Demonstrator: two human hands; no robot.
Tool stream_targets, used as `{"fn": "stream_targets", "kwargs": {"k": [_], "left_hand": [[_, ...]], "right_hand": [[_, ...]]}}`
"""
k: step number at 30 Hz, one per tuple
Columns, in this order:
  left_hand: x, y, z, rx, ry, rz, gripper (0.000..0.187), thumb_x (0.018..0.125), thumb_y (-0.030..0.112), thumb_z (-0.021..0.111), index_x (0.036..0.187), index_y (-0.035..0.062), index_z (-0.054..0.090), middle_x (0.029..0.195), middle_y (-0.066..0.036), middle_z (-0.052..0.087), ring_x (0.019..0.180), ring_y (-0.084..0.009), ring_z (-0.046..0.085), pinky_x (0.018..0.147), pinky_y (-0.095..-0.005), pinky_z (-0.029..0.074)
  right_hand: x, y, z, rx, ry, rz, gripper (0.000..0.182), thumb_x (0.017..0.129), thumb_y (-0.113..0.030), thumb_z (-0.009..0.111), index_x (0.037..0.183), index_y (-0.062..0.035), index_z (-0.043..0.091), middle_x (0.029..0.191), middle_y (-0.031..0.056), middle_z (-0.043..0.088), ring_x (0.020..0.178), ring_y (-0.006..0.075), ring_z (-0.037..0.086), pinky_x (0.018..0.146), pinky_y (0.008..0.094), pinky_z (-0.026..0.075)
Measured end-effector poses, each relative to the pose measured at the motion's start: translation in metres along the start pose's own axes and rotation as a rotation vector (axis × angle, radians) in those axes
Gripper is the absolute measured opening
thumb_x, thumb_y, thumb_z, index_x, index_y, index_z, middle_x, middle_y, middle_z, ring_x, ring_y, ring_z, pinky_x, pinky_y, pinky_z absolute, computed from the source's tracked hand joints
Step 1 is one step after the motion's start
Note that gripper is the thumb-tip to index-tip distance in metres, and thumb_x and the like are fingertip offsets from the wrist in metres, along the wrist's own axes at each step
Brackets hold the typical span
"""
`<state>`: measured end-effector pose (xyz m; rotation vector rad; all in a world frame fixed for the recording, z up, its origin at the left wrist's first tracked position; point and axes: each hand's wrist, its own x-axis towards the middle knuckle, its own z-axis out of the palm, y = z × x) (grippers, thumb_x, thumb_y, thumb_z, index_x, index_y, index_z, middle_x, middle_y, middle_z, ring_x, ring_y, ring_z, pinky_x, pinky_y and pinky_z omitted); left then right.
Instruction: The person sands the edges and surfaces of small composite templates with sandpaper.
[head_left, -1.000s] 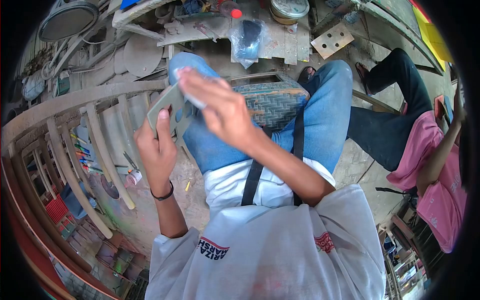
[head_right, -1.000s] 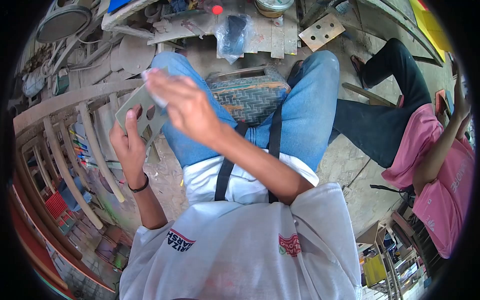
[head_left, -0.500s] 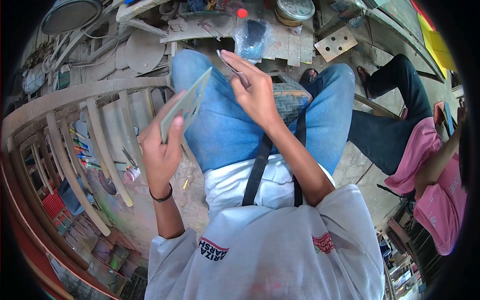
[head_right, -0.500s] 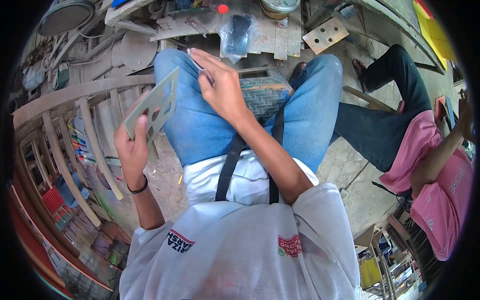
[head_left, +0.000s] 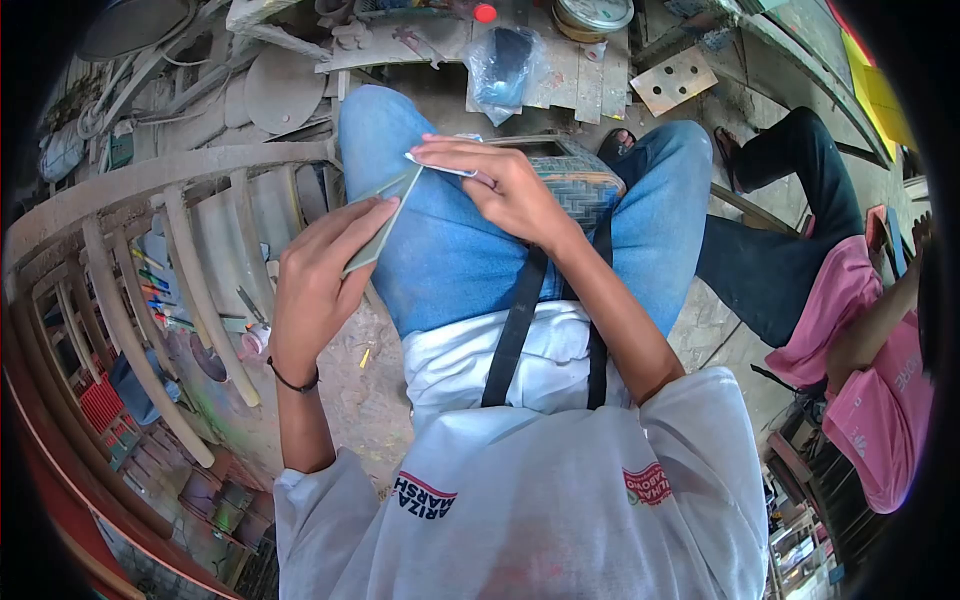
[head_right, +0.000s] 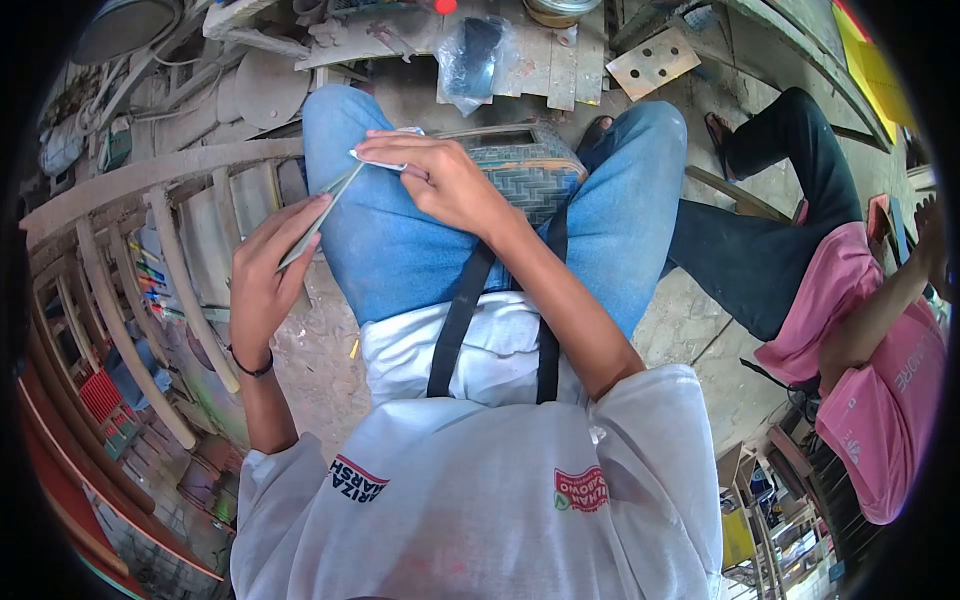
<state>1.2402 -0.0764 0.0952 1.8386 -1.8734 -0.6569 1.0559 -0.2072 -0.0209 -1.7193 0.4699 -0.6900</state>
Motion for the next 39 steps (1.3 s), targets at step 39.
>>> {"fn": "stream_targets", "kwargs": {"k": [39], "left_hand": [[0.006,-0.013,0.0,0.038,-0.028,0.003,0.03,0.08,0.008,0.068,0.108,-0.0048,0.065,0.105,-0.023,0.068,0.095,-0.0408,0.066,0.083,-0.0442,0.053]], "right_hand": [[-0.004,-0.069,0.012,0.209,-0.036,-0.112,0.047,0.074,0.018,0.048,0.11,-0.0005,0.072,0.115,0.0138,0.071,0.118,0.0301,0.063,0.106,0.0395,0.046]]}}
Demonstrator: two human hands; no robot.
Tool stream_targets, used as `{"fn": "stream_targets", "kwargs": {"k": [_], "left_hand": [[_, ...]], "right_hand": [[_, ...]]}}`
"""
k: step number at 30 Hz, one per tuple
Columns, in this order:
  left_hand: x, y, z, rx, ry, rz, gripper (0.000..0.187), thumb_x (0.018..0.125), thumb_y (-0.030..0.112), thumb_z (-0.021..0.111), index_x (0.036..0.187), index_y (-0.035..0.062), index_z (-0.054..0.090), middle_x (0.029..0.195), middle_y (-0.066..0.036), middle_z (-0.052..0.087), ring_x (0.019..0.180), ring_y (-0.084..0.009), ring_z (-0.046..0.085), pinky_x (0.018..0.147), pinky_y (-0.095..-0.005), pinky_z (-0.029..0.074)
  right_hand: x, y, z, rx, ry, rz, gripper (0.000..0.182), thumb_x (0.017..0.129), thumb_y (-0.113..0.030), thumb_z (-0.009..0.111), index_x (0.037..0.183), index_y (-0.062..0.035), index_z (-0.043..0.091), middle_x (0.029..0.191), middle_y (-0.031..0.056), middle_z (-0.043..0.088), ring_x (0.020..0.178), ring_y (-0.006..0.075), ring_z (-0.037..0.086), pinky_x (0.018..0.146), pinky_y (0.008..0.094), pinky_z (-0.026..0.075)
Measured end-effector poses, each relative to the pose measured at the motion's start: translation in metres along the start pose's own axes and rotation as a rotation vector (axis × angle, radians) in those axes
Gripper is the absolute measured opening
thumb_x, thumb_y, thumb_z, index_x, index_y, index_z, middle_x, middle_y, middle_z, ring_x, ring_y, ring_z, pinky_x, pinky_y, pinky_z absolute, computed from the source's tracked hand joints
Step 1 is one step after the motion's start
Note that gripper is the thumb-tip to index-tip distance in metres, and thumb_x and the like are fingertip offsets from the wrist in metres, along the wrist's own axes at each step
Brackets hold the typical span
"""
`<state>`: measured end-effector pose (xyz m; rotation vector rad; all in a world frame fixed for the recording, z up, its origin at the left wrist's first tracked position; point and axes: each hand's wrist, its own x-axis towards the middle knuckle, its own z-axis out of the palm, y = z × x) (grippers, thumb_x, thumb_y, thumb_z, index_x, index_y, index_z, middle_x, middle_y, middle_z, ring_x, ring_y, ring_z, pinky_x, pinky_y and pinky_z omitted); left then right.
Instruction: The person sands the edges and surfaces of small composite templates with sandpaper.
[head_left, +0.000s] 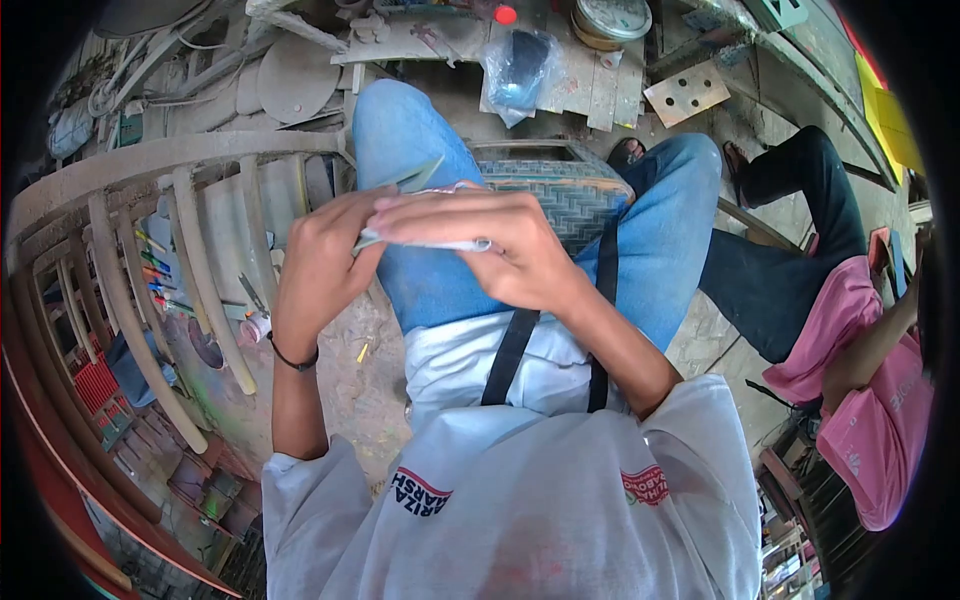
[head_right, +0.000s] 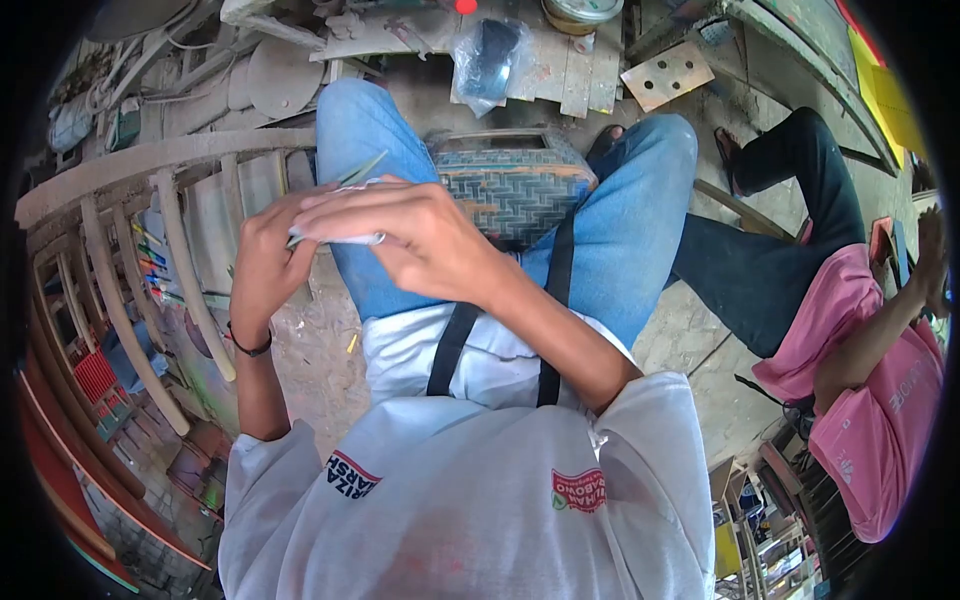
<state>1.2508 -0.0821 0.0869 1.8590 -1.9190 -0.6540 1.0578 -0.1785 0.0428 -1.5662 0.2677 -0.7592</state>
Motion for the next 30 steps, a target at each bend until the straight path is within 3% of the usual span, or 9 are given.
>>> {"fn": "stream_targets", "kwargs": {"k": [2,6,8,11,17,20,22,26,30], "left_hand": [[-0.001,0.002,0.001,-0.002,0.01,-0.038,0.03,0.08,0.007,0.068,0.107,-0.0048,0.065,0.103,-0.023,0.068,0.093,-0.041,0.066,0.082,-0.0442,0.053],[0.004,0.009,0.0,-0.012,0.019,-0.095,0.028,0.082,0.007,0.068,0.107,-0.0046,0.064,0.098,-0.023,0.068,0.088,-0.0414,0.066,0.077,-0.0441,0.053],[0.006,0.001,-0.001,0.01,0.039,-0.043,0.028,0.082,0.007,0.068,0.107,-0.0043,0.063,0.098,-0.023,0.068,0.087,-0.0412,0.067,0.076,-0.0439,0.053],[-0.004,-0.001,0.002,0.023,0.044,-0.031,0.028,0.083,0.008,0.069,0.108,-0.0032,0.062,0.096,-0.023,0.068,0.085,-0.041,0.067,0.074,-0.044,0.053],[0.0,0.007,0.004,-0.023,0.014,-0.128,0.03,0.083,0.005,0.068,0.112,-0.0003,0.06,0.098,-0.021,0.069,0.091,-0.0387,0.068,0.076,-0.0417,0.054],[-0.001,0.011,0.001,-0.015,-0.024,-0.147,0.032,0.086,0.004,0.067,0.117,0.0003,0.059,0.101,-0.02,0.071,0.096,-0.0363,0.07,0.079,-0.0383,0.054],[-0.001,0.012,0.003,-0.003,-0.034,-0.12,0.033,0.087,0.004,0.067,0.119,0.0009,0.058,0.1,-0.02,0.071,0.096,-0.0359,0.07,0.079,-0.0381,0.054],[-0.004,0.009,0.007,-0.075,0.033,-0.144,0.04,0.082,0.006,0.069,0.12,0.0031,0.056,0.103,-0.022,0.07,0.095,-0.0382,0.069,0.077,-0.0417,0.055],[-0.002,0.01,0.001,-0.046,0.013,-0.102,0.04,0.084,0.006,0.068,0.122,0.0034,0.056,0.105,-0.021,0.07,0.096,-0.0373,0.069,0.078,-0.041,0.056]], "right_hand": [[0.001,0.003,0.002,0.088,0.006,-0.019,0.05,0.073,0.019,0.047,0.111,-0.0011,0.072,0.116,0.014,0.07,0.117,0.0305,0.064,0.106,0.0394,0.045],[-0.001,0.037,-0.01,-0.18,0.059,0.095,0.053,0.071,0.02,0.043,0.111,-0.0013,0.072,0.117,0.0142,0.07,0.117,0.0308,0.064,0.106,0.0391,0.046],[0.003,0.012,0.002,-0.05,0.057,-0.062,0.052,0.07,0.018,0.045,0.11,-0.0013,0.072,0.116,0.0146,0.07,0.117,0.0298,0.064,0.106,0.0401,0.046],[0.003,-0.003,0.005,0.045,-0.007,-0.002,0.052,0.071,0.018,0.045,0.11,-0.0015,0.072,0.115,0.0153,0.071,0.118,0.0305,0.063,0.105,0.0403,0.046],[-0.001,0.046,-0.014,-0.268,0.024,0.051,0.053,0.067,0.017,0.047,0.11,-0.0015,0.072,0.115,0.0159,0.07,0.117,0.0296,0.064,0.104,0.04,0.047],[0.002,-0.001,0.001,-0.002,-0.06,-0.012,0.052,0.068,0.017,0.047,0.109,-0.0007,0.072,0.116,0.0159,0.07,0.117,0.0297,0.064,0.104,0.0403,0.047],[-0.002,0.03,-0.003,0.054,-0.053,-0.049,0.052,0.068,0.017,0.047,0.11,-0.001,0.072,0.116,0.0158,0.07,0.117,0.0301,0.064,0.104,0.0406,0.047],[-0.006,0.071,-0.02,-0.223,0.023,0.086,0.057,0.068,0.017,0.044,0.111,-0.0049,0.073,0.117,0.0144,0.07,0.117,0.0294,0.064,0.105,0.0401,0.047],[-0.003,0.017,-0.001,-0.064,-0.018,-0.043,0.058,0.07,0.017,0.043,0.114,-0.0071,0.072,0.12,0.0144,0.069,0.117,0.0294,0.064,0.108,0.0392,0.046]]}}
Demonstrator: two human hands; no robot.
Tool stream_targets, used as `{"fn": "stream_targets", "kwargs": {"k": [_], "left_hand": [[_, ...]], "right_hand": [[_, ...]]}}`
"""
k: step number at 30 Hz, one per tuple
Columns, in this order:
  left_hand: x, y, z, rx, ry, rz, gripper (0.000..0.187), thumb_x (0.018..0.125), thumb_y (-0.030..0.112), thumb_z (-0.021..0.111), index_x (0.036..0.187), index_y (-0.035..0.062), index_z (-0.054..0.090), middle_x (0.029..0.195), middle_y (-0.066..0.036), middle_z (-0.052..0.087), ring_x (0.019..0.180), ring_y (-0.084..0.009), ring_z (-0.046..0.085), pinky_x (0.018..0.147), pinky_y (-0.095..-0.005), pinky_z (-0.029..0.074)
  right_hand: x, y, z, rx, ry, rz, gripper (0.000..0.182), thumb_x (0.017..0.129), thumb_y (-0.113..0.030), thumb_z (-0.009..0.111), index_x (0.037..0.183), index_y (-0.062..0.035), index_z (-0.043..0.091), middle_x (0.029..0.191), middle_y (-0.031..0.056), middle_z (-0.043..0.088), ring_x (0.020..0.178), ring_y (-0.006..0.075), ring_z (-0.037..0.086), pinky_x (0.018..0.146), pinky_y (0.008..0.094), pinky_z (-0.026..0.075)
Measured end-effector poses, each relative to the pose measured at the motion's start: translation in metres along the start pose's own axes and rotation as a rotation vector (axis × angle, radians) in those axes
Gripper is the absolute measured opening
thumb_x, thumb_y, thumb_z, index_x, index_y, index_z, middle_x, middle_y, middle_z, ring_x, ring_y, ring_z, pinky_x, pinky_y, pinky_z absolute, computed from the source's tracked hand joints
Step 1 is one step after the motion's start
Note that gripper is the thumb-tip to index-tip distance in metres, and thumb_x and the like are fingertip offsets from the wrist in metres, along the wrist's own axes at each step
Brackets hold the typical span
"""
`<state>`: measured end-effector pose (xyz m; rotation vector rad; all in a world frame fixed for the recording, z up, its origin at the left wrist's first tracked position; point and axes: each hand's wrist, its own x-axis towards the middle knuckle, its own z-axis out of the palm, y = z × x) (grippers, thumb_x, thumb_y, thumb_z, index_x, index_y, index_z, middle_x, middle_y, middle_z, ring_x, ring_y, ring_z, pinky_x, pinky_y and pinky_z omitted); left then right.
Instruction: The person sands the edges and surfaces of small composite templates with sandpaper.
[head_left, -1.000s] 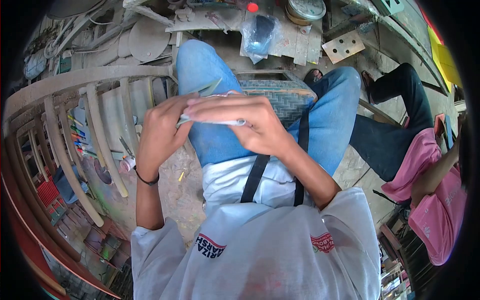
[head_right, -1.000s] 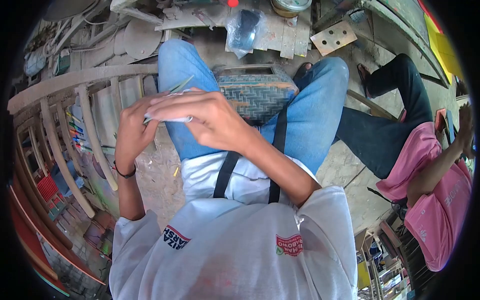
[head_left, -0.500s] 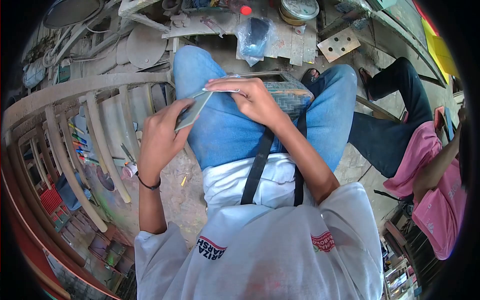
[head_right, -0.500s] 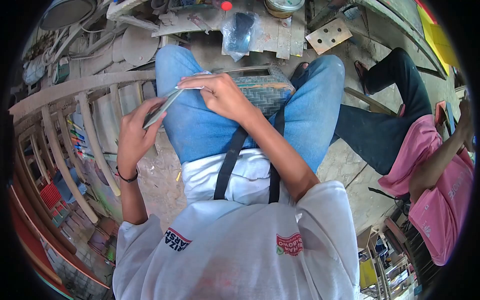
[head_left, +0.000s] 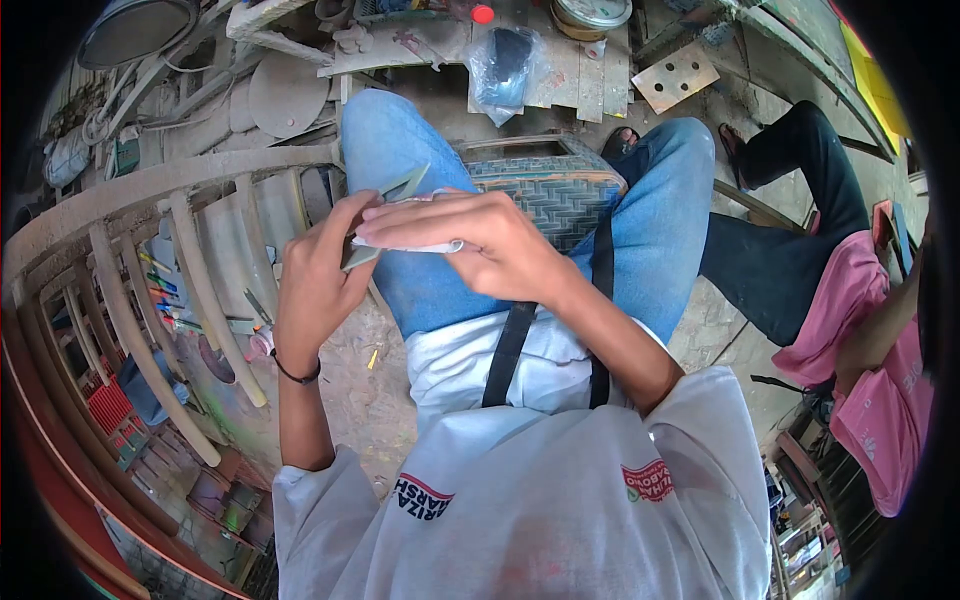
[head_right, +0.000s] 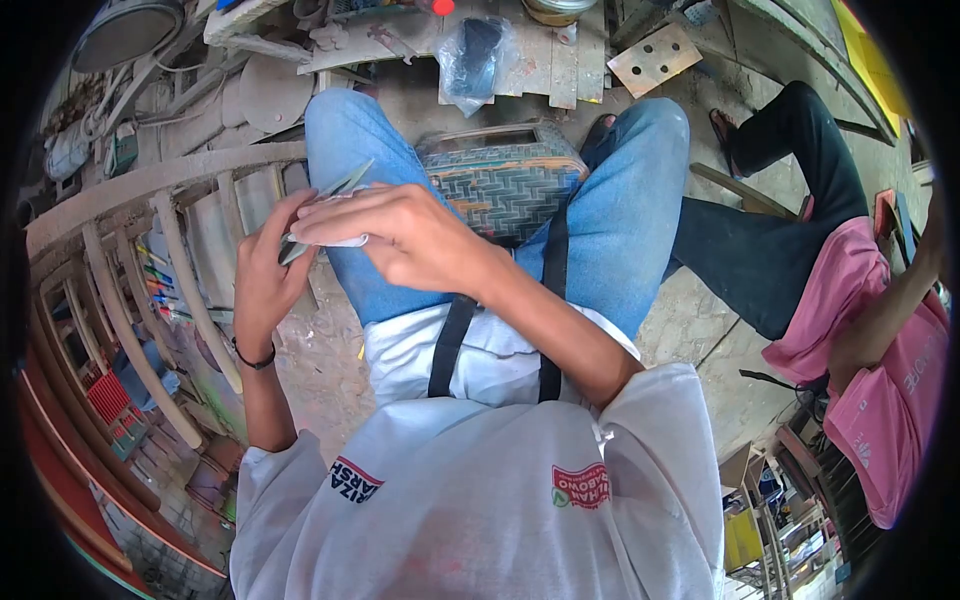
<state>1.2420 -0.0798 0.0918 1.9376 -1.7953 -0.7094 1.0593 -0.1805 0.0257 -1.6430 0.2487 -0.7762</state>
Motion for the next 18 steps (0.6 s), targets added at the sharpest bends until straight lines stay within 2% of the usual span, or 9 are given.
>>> {"fn": "stream_targets", "kwargs": {"k": [2,3,4,6,7,9,13,15,18], "left_hand": [[-0.001,0.003,0.005,-0.023,0.015,-0.01,0.036,0.086,0.005,0.066,0.121,0.0029,0.058,0.106,-0.021,0.07,0.095,-0.0373,0.069,0.078,-0.0404,0.055],[0.001,0.003,0.006,-0.042,0.041,-0.019,0.033,0.088,0.005,0.065,0.12,0.0025,0.06,0.106,-0.021,0.07,0.094,-0.0374,0.07,0.078,-0.0397,0.055],[0.001,0.005,0.004,-0.04,0.039,-0.013,0.033,0.088,0.005,0.065,0.12,0.0025,0.06,0.106,-0.021,0.07,0.094,-0.0374,0.07,0.078,-0.0397,0.055],[0.006,0.006,-0.005,-0.031,0.074,0.04,0.029,0.089,0.002,0.062,0.118,0.0016,0.064,0.107,-0.021,0.07,0.093,-0.0361,0.07,0.08,-0.0369,0.054],[0.007,0.008,-0.009,-0.023,0.08,0.041,0.029,0.089,0.002,0.062,0.118,0.0016,0.064,0.107,-0.021,0.07,0.093,-0.0361,0.07,0.08,-0.0369,0.054],[0.003,0.013,-0.015,-0.08,0.093,-0.022,0.026,0.091,0.0,0.059,0.117,0.001,0.066,0.109,-0.019,0.071,0.094,-0.0308,0.071,0.083,-0.0338,0.053],[-0.006,0.021,-0.015,-0.209,0.2,-0.103,0.025,0.094,0.002,0.058,0.117,-0.0003,0.065,0.109,-0.015,0.072,0.096,-0.0242,0.07,0.085,-0.0325,0.052],[-0.007,0.025,-0.013,-0.329,0.285,-0.235,0.024,0.095,0.003,0.058,0.117,-0.0019,0.064,0.109,-0.012,0.072,0.097,-0.0191,0.069,0.085,-0.0317,0.052],[-0.005,0.02,-0.006,-0.255,0.302,-0.2,0.024,0.096,0.004,0.058,0.118,-0.0025,0.064,0.109,-0.013,0.071,0.094,-0.0164,0.069,0.081,-0.0299,0.052]], "right_hand": [[-0.003,0.023,-0.003,0.039,0.031,0.002,0.057,0.071,0.017,0.044,0.115,-0.0069,0.072,0.119,0.0135,0.069,0.117,0.0295,0.064,0.107,0.0398,0.046],[-0.007,0.047,-0.01,-0.094,0.039,0.074,0.057,0.07,0.017,0.046,0.116,-0.0056,0.071,0.118,0.0139,0.069,0.119,0.0303,0.063,0.107,0.0401,0.046],[-0.012,0.06,-0.019,-0.096,0.045,0.072,0.057,0.07,0.017,0.046,0.116,-0.0056,0.071,0.118,0.0139,0.069,0.119,0.0303,0.063,0.107,0.0401,0.046],[-0.007,0.066,-0.032,-0.386,0.069,0.209,0.058,0.07,0.018,0.047,0.119,-0.0048,0.069,0.122,0.0144,0.067,0.124,0.0304,0.059,0.108,0.0396,0.045],[-0.003,0.061,-0.031,-0.384,0.069,0.199,0.058,0.07,0.018,0.047,0.119,-0.0048,0.069,0.122,0.0144,0.067,0.124,0.0304,0.059,0.108,0.0396,0.045],[-0.002,0.042,-0.027,-0.234,0.202,0.168,0.06,0.07,0.018,0.046,0.121,-0.0039,0.067,0.129,0.014,0.064,0.129,0.03,0.054,0.11,0.0383,0.042],[0.005,0.022,-0.015,-0.241,0.208,0.063,0.066,0.068,0.019,0.044,0.127,-0.0033,0.063,0.134,0.0129,0.061,0.133,0.03,0.051,0.113,0.0403,0.037],[0.005,0.023,-0.01,-0.275,0.216,0.054,0.066,0.067,0.019,0.044,0.127,-0.0034,0.063,0.134,0.0128,0.061,0.133,0.0298,0.05,0.114,0.041,0.037],[0.007,0.027,-0.008,-0.345,0.219,0.048,0.067,0.066,0.018,0.043,0.126,-0.0031,0.064,0.135,0.0129,0.061,0.133,0.0295,0.05,0.114,0.0419,0.037]]}}
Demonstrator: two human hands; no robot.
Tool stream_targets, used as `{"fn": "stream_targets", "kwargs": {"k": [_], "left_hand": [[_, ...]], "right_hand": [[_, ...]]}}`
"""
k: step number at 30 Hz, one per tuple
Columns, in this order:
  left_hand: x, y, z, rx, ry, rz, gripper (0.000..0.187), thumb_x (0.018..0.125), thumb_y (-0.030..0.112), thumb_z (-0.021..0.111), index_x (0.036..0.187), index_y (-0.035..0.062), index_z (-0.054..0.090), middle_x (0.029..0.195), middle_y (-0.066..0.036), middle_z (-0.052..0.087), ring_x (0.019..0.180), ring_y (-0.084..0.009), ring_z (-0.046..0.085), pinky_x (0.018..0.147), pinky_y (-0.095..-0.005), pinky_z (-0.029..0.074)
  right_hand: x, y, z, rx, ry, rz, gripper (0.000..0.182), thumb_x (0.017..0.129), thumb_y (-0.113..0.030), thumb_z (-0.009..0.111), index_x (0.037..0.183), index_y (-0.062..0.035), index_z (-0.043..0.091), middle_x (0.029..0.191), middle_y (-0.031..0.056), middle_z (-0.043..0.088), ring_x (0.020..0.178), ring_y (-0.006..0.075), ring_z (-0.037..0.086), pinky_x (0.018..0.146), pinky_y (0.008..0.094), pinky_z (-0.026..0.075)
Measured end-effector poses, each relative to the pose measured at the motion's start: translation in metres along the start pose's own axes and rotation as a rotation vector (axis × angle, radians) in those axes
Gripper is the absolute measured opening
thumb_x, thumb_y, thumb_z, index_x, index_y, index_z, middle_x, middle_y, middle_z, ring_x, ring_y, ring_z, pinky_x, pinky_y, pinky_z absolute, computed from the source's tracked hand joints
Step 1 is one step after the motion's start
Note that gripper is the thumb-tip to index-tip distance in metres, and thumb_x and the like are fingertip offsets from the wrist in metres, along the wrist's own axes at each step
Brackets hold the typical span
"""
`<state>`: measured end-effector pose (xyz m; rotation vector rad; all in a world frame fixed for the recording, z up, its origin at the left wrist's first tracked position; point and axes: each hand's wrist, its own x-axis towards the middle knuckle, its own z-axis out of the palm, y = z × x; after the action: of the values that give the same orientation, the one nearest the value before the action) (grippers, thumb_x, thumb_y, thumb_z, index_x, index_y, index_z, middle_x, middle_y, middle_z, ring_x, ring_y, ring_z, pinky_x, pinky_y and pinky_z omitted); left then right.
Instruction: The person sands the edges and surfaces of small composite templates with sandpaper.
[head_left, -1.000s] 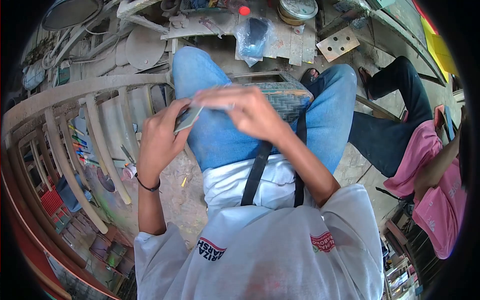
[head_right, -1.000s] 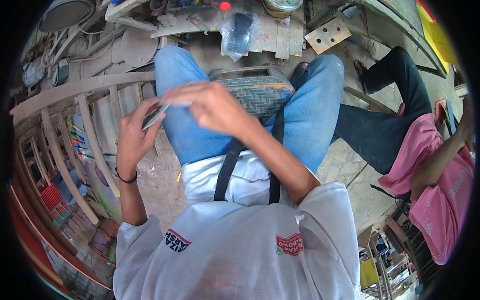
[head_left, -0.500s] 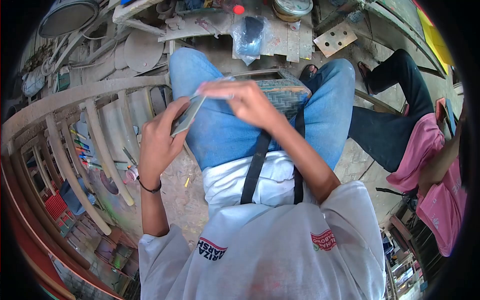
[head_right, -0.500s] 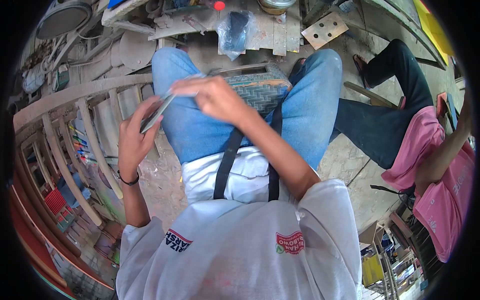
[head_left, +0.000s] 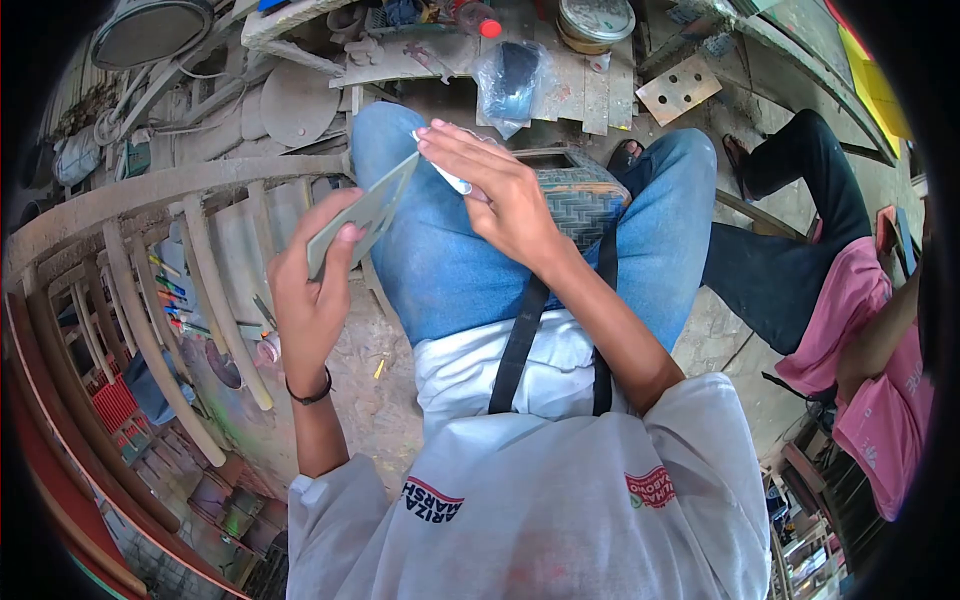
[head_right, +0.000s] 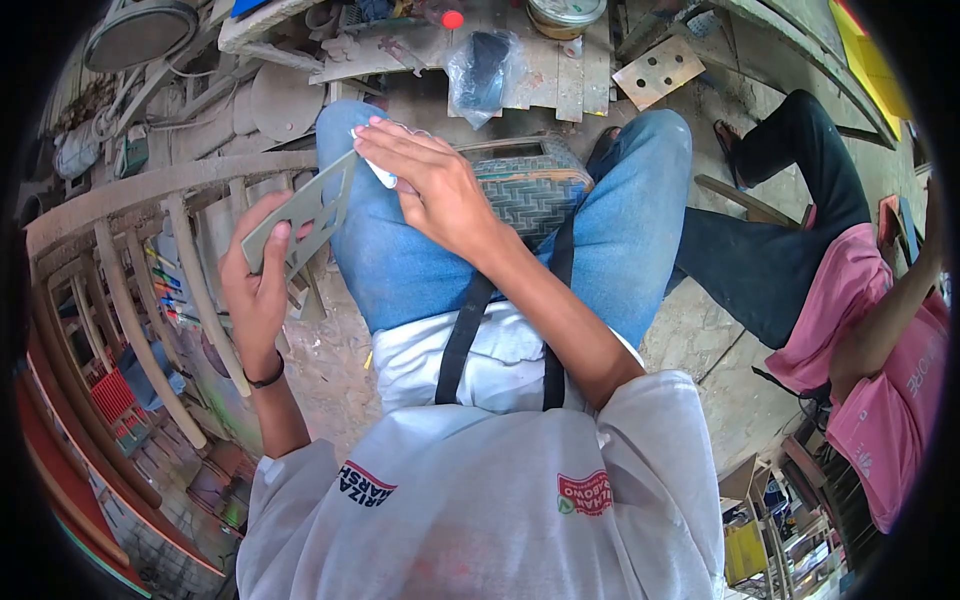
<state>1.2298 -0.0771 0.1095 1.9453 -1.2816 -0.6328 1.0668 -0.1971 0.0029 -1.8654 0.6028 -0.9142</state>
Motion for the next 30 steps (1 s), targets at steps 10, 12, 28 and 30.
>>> {"fn": "stream_targets", "kwargs": {"k": [10,12,28,30], "left_hand": [[0.005,-0.007,0.006,-0.019,0.042,-0.057,0.021,0.096,0.006,0.059,0.111,-0.0065,0.068,0.085,-0.013,0.073,0.081,-0.0146,0.07,0.07,-0.0268,0.053],[0.006,-0.01,0.009,-0.077,0.066,-0.097,0.021,0.096,0.007,0.059,0.11,-0.0058,0.068,0.085,-0.014,0.073,0.079,-0.0141,0.07,0.067,-0.027,0.053],[0.008,-0.026,-0.002,0.02,-0.018,-0.103,0.021,0.096,0.013,0.061,0.103,-0.0045,0.071,0.076,-0.013,0.072,0.067,-0.009,0.065,0.052,-0.0256,0.047],[0.01,-0.015,0.005,0.035,0.082,0.015,0.021,0.096,0.014,0.062,0.101,-0.0042,0.071,0.074,-0.012,0.071,0.063,-0.0074,0.062,0.051,-0.0254,0.044]], "right_hand": [[0.007,-0.008,0.017,0.141,0.034,-0.098,0.066,0.067,0.018,0.043,0.125,-0.0031,0.065,0.132,0.014,0.062,0.129,0.0284,0.055,0.112,0.0414,0.04],[0.003,0.006,0.014,-0.001,0.045,0.004,0.064,0.067,0.018,0.045,0.124,-0.0025,0.065,0.131,0.0149,0.062,0.129,0.0294,0.055,0.111,0.0417,0.04],[0.021,-0.073,0.028,0.259,0.081,-0.201,0.055,0.066,0.014,0.05,0.117,0.0009,0.067,0.122,0.0166,0.067,0.12,0.0278,0.062,0.101,0.0385,0.047],[0.02,-0.048,0.02,0.231,0.047,-0.223,0.054,0.066,0.013,0.051,0.116,0.0012,0.067,0.123,0.0169,0.067,0.121,0.0289,0.061,0.101,0.0383,0.047]]}}
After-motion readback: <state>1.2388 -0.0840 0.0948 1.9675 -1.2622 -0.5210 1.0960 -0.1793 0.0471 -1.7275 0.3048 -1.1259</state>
